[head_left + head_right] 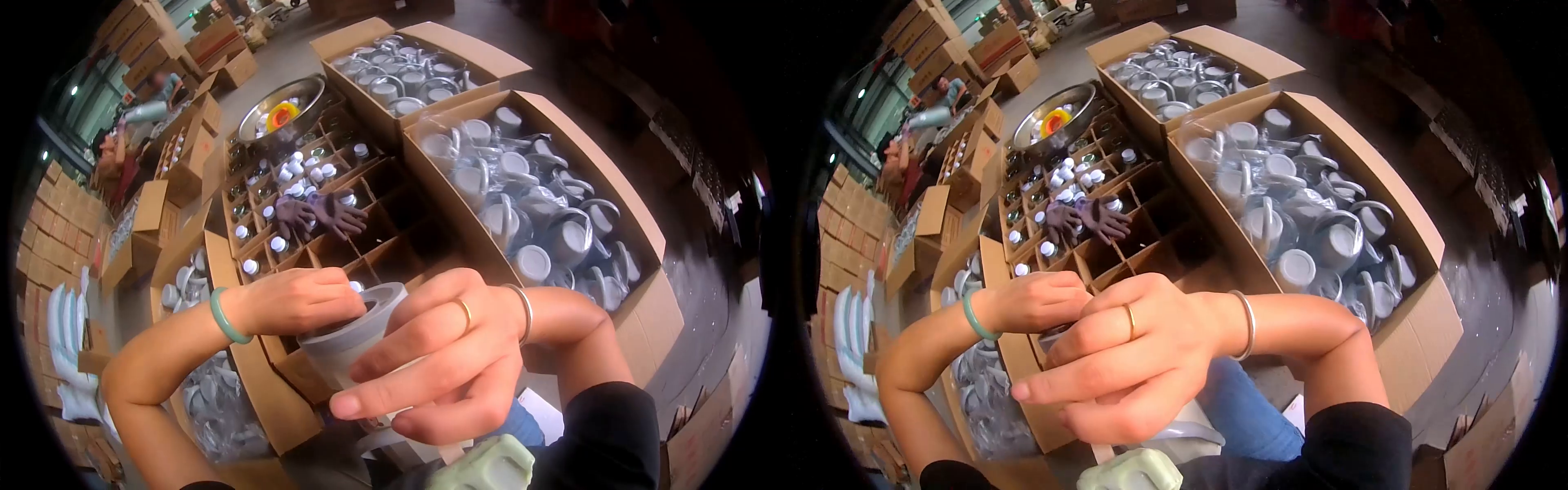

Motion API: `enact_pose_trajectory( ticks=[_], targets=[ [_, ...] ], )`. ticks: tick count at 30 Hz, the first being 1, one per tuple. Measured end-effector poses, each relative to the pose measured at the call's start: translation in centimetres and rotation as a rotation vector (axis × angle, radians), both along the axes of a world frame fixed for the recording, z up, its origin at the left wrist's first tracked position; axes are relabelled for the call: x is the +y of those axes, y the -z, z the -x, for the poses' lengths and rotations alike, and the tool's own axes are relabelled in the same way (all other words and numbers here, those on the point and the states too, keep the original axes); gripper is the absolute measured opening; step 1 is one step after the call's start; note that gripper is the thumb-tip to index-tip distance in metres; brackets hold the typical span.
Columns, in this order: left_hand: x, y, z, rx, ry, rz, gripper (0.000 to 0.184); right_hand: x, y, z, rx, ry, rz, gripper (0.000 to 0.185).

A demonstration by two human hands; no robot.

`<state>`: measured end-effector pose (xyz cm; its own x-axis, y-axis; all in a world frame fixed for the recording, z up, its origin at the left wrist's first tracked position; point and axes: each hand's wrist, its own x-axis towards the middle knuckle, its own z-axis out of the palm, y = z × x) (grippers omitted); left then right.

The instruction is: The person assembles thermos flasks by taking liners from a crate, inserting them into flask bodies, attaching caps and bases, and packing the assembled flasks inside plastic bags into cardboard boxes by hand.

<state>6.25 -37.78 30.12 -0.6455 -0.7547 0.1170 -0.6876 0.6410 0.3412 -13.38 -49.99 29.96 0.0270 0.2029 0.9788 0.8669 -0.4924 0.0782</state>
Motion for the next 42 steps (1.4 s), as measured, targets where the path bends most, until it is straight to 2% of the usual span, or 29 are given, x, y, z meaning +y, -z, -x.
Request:
enact_pose_trajectory(
  ticks=[2,6,7,10,11,14,18,20,22,23,24,25,27,28,29,30,31,32,33,34,35,36,38,40,42],
  targets=[
    [0.6,0.7,-0.2,0.032,-0.03,0.029,0.019,0.3,0.4,-0.4,0.038,-0.006,0.016,0.018],
    [1.8,1.5,-0.5,0.091,-0.175,0.079,0.03,0.8,1.5,-1.3,-0.042,0.012,-0.038,0.007],
    [2.2,2.1,-0.7,0.114,-0.25,0.17,0.038,0.8,1.5,-1.2,-0.049,0.013,-0.033,0.006],
    [4.1,3.2,-1.9,0.242,-0.505,0.171,0.031,0.2,1.3,-0.5,0.0,0.046,0.018,0.009],
    [5.4,3.4,-2.4,0.353,-0.69,0.029,0.032,-0.1,1.3,-0.3,0.018,0.053,0.037,0.011],
    [8.0,7.2,-5.0,0.725,-1.029,-0.002,0.033,-0.8,1.5,-0.2,0.032,0.096,0.043,0.013],
    [9.7,11.6,-7.6,0.869,-1.234,0.102,0.028,-1.6,1.5,-0.7,0.026,0.123,0.047,0.013],
    [10.1,14.0,-9.1,0.788,-1.379,-0.006,0.024,-2.2,1.5,-1.0,0.032,0.127,0.054,0.014],
    [9.9,17.9,-10.9,0.755,-1.356,-0.011,0.016,-3.2,2.1,-1.7,0.073,0.187,0.053,0.015],
    [9.4,18.7,-11.4,0.759,-1.397,-0.096,0.019,-3.8,2.8,-1.5,0.155,0.216,0.024,0.014],
    [9.2,18.6,-11.5,0.694,-1.493,-0.276,0.035,-4.4,3.7,-1.4,0.264,0.248,-0.012,0.014],
    [9.1,19.4,-11.3,0.722,-1.566,-0.221,0.047,-5.0,4.7,-1.4,0.391,0.289,-0.053,0.015],
    [10.3,22.6,-12.6,0.631,-1.688,-0.075,0.056,-5.7,7.2,-0.9,0.658,0.367,-0.155,0.018],
    [11.3,24.2,-13.1,0.648,-1.72,-0.044,0.055,-5.9,8.4,-0.6,0.762,0.389,-0.217,0.02],
    [12.2,25.3,-13.1,0.612,-1.799,-0.013,0.057,-5.5,9.9,-0.5,0.755,0.356,-0.326,0.023],
    [13.8,27.0,-14.0,0.54,-1.854,-0.218,0.039,-5.7,10.8,0.6,0.815,0.47,-0.375,0.031],
    [15.4,27.6,-12.1,0.573,-1.786,-0.03,0.021,-5.8,11.6,2.0,0.88,0.58,-0.42,0.04],
    [17.1,28.1,-10.0,0.588,-1.703,0.146,0.047,-7.1,14.5,1.8,0.849,0.407,-0.554,0.042],
    [17.7,27.2,-7.7,0.263,-1.716,0.297,0.054,-7.6,15.2,2.7,0.878,0.527,-0.482,0.038],
    [18.5,24.0,-4.0,0.117,-1.752,0.253,0.065,-7.7,17.0,2.5,0.771,0.452,-0.524,0.034],
    [20.0,24.0,-2.0,0.055,-1.692,0.349,0.068,-7.9,18.0,2.4,0.789,0.53,-0.527,0.036],
    [21.6,22.0,0.3,0.079,-1.733,0.229,0.066,-7.8,18.4,2.3,0.798,0.629,-0.53,0.04],
    [26.6,20.1,1.9,-0.092,-1.88,0.226,0.067,-7.1,18.3,2.2,0.903,0.714,-0.434,0.038],
    [32.9,22.1,1.2,-0.32,-2.204,0.483,0.071,-7.7,18.9,2.8,0.9,0.7,-0.495,0.038],
    [41.3,24.4,-0.2,-0.52,-2.661,0.459,0.075,-7.9,19.2,3.3,0.902,0.714,-0.405,0.03]
  ],
)
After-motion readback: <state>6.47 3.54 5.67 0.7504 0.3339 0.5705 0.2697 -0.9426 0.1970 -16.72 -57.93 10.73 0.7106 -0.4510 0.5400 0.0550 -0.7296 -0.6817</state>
